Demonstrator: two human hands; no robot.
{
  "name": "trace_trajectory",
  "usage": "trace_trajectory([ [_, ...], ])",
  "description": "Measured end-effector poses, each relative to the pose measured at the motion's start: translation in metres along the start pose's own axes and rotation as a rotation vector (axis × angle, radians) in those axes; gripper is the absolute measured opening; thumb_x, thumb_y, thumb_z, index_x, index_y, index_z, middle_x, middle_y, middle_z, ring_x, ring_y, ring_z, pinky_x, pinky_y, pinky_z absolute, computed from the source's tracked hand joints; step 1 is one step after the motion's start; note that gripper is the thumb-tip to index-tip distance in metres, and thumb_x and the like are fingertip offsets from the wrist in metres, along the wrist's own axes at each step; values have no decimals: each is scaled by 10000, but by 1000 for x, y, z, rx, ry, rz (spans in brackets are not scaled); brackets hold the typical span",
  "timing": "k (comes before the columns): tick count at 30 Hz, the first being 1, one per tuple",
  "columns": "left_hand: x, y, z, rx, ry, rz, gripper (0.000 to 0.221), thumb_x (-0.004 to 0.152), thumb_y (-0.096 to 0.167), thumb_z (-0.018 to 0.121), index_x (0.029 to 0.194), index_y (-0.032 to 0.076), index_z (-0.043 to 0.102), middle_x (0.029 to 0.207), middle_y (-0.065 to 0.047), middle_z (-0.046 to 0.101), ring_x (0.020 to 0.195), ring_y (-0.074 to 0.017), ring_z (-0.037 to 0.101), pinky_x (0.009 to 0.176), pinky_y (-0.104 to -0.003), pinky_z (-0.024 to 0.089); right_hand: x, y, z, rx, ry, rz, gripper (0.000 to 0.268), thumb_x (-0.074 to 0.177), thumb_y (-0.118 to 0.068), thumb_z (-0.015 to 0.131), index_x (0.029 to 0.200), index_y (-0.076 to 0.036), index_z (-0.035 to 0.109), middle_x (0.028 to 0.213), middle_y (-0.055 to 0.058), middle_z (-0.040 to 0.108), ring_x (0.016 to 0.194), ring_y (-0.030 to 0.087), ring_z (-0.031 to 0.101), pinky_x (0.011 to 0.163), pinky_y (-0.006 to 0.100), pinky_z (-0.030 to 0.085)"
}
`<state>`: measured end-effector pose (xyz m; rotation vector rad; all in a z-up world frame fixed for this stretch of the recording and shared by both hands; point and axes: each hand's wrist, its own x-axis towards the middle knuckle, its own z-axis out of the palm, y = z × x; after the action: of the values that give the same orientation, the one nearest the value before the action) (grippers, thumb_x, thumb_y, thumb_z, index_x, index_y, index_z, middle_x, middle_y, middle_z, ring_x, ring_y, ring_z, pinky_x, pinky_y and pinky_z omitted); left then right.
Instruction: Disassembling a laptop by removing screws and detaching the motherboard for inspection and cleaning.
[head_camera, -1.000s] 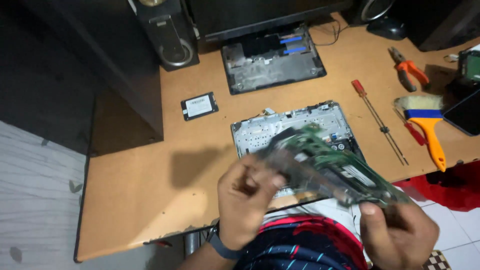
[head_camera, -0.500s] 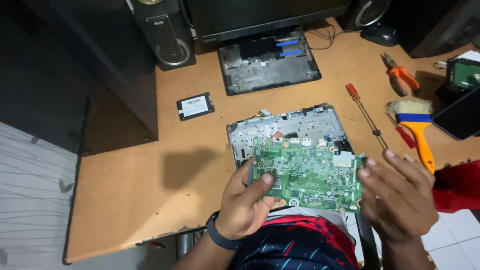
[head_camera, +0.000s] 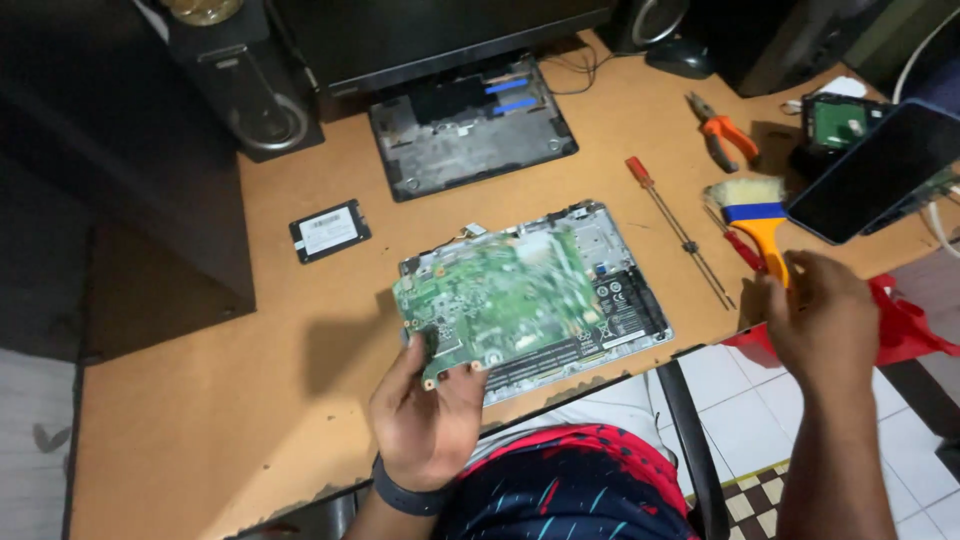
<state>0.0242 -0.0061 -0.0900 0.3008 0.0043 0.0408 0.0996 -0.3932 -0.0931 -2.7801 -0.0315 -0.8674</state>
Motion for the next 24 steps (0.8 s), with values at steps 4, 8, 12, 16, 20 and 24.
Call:
trace_trajectory([
  [4,1,-11,-22,-182,120,-149,289,1052,182,501,1083,113,780,996,-79,782,897,-361,748,1005,-580,553,2,-15,-3,-30,-165,222,425,1061,-231,701,1374,57,689,1255,230,709,1120,418,561,777,511,512],
  [8,1,-24,-14,-117,366,-154,184,972,182,615,1082,82,725,991,-122,738,815,-308,666,836,-435,575,-2,49,45,-171,13,84,324,1086,-213,730,1300,19,802,1117,189,786,948,351,730,809,451,577],
  [12,-5,-30,-26,-191,84,-130,195,990,67,571,1005,49,765,1062,-126,784,1063,-341,731,958,-534,591,-2,62,51,-129,164,38,280,1012,28,759,1280,-13,828,1094,121,775,885,230,715,797,323,582],
  [16,-8,-42,-52,-157,183,-116,232,960,36,587,878,124,785,927,10,769,1016,-287,719,997,-566,561,-9,55,42,-191,111,-16,202,1137,-123,768,1299,-22,834,1166,163,769,1060,308,707,876,404,558],
  [20,-10,-47,-75,-158,150,-139,185,991,103,595,973,83,778,1049,-69,751,1206,-333,659,1093,-585,505,-13,14,5,-152,-148,69,493,1043,-304,731,1446,-21,743,1279,260,703,1128,391,644,768,497,566],
  [24,-12,-37,-43,-218,90,-223,324,1036,240,511,1212,47,703,1323,-169,680,1328,-358,589,1158,-558,451,-12,1,-5,-74,-256,205,555,992,-219,799,1484,10,686,1273,293,669,806,336,723,711,465,610],
])
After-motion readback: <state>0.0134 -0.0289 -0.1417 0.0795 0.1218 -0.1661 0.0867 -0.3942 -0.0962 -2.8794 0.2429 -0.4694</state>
